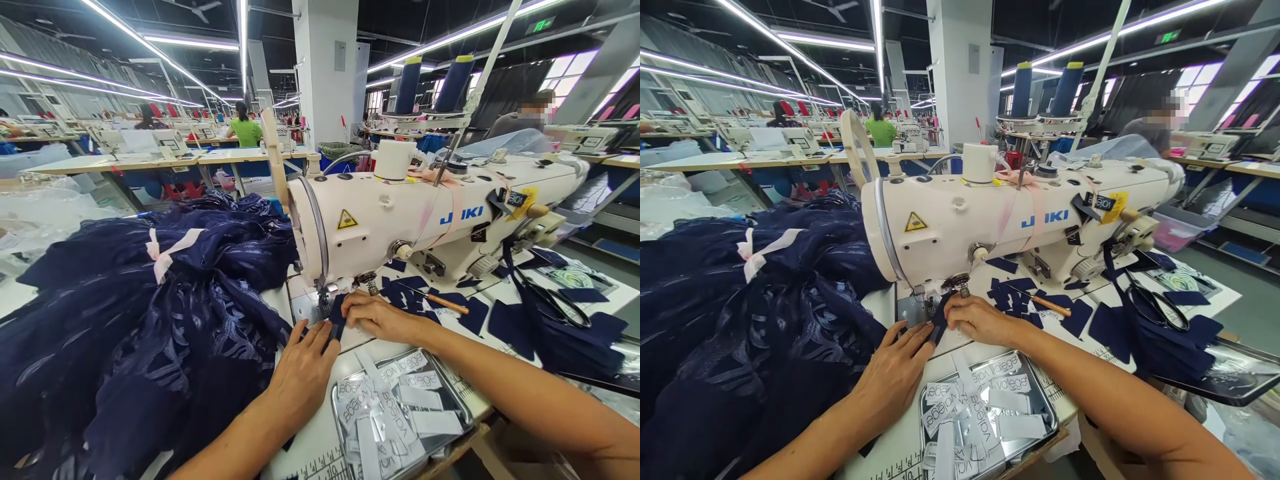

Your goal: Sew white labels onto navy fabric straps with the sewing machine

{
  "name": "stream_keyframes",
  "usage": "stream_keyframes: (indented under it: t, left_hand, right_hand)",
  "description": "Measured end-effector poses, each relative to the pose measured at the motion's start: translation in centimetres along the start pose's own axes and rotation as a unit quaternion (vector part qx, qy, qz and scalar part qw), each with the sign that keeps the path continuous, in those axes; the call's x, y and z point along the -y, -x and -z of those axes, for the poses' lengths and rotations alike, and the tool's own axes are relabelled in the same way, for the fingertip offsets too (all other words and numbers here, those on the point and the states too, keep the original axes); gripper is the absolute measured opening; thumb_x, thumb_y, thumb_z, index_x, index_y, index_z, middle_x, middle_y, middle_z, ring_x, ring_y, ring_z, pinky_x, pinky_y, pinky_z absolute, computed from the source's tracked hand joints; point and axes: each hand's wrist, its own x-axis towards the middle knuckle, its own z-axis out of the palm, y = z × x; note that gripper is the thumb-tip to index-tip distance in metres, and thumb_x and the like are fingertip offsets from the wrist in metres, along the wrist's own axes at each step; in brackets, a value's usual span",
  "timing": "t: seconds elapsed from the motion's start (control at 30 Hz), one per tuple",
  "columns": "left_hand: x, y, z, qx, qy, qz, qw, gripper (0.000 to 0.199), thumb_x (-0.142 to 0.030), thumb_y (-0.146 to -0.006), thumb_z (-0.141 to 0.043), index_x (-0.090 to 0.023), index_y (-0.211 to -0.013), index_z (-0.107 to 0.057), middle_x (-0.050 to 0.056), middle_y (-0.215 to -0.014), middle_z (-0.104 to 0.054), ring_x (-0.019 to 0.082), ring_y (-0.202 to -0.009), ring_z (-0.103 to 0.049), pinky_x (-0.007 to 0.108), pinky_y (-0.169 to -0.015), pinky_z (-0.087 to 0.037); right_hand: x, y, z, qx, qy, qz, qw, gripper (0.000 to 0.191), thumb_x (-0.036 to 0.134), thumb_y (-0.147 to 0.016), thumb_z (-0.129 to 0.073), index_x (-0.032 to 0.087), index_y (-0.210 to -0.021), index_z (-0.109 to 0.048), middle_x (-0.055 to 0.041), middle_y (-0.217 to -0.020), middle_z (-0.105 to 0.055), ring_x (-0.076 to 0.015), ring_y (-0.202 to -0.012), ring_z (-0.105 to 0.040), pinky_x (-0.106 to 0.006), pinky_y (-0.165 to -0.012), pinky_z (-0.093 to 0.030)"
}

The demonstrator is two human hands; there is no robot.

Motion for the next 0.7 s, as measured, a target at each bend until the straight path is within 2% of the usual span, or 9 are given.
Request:
stream_keyframes:
  t: [0.1,0.27,0.43,0.6,0.7]
  left_hand:
    - [0.00,-0.08,-0.06,0.002,-0.005,-0.002,1.000,0.029,0.002,-0.069,-0.035,-0.013,-0.083,-0.055,0.015,-0.105,-0.061,0.024,-0.102,-0.054,0.045,-0.089,-0.037]
    - [-0.07,-0.03,-0.07,0.007,-0.013,-0.002,1.000,0.029,0.003,-0.068,-0.035,-0.014,-0.081,-0.055,0.014,-0.104,-0.061,0.023,-0.100,-0.055,0.044,-0.089,-0.037]
    - [-0.05,0.16,-0.30,-0.002,-0.013,-0.005,1.000,0.029,0.003,-0.068,-0.036,-0.013,-0.082,-0.055,0.015,-0.104,-0.061,0.024,-0.101,-0.054,0.044,-0.089,-0.037]
    - [0.00,0.17,-0.40,-0.014,-0.004,-0.001,1.000,0.028,0.002,-0.069,-0.036,-0.013,-0.081,-0.056,0.015,-0.104,-0.061,0.024,-0.100,-0.055,0.044,-0.090,-0.035]
    - [0.01,0.16,-0.44,-0.021,-0.006,-0.007,1.000,0.027,0.002,-0.068,-0.037,-0.013,-0.081,-0.056,0.015,-0.103,-0.061,0.024,-0.098,-0.055,0.044,-0.089,-0.036]
  right_hand:
    - [-0.02,0.13,-0.20,-0.012,0.016,0.007,1.000,0.035,-0.003,-0.073,-0.036,0.014,-0.093,-0.059,-0.0083,-0.093,-0.053,-0.0151,-0.090,-0.048,-0.030,-0.078,-0.043]
    - [0.04,-0.02,-0.38,-0.005,0.001,-0.001,1.000,0.028,-0.003,-0.072,-0.036,0.014,-0.069,-0.057,-0.0060,-0.084,-0.053,-0.0137,-0.082,-0.049,-0.028,-0.075,-0.043]
    - [0.00,0.00,-0.47,-0.024,0.014,0.018,0.999,0.031,-0.001,-0.076,-0.034,0.014,-0.088,-0.058,-0.0086,-0.090,-0.054,-0.0147,-0.089,-0.049,-0.031,-0.079,-0.043]
    - [-0.31,0.06,-0.41,-0.003,0.030,0.018,0.999,0.026,0.001,-0.078,-0.036,0.015,-0.070,-0.057,-0.0070,-0.085,-0.055,-0.0140,-0.087,-0.051,-0.029,-0.077,-0.043]
    - [-0.24,-0.18,-0.34,-0.023,0.039,0.007,0.999,0.021,0.006,-0.082,-0.038,0.014,-0.082,-0.057,-0.0072,-0.087,-0.057,-0.0133,-0.086,-0.052,-0.028,-0.078,-0.044]
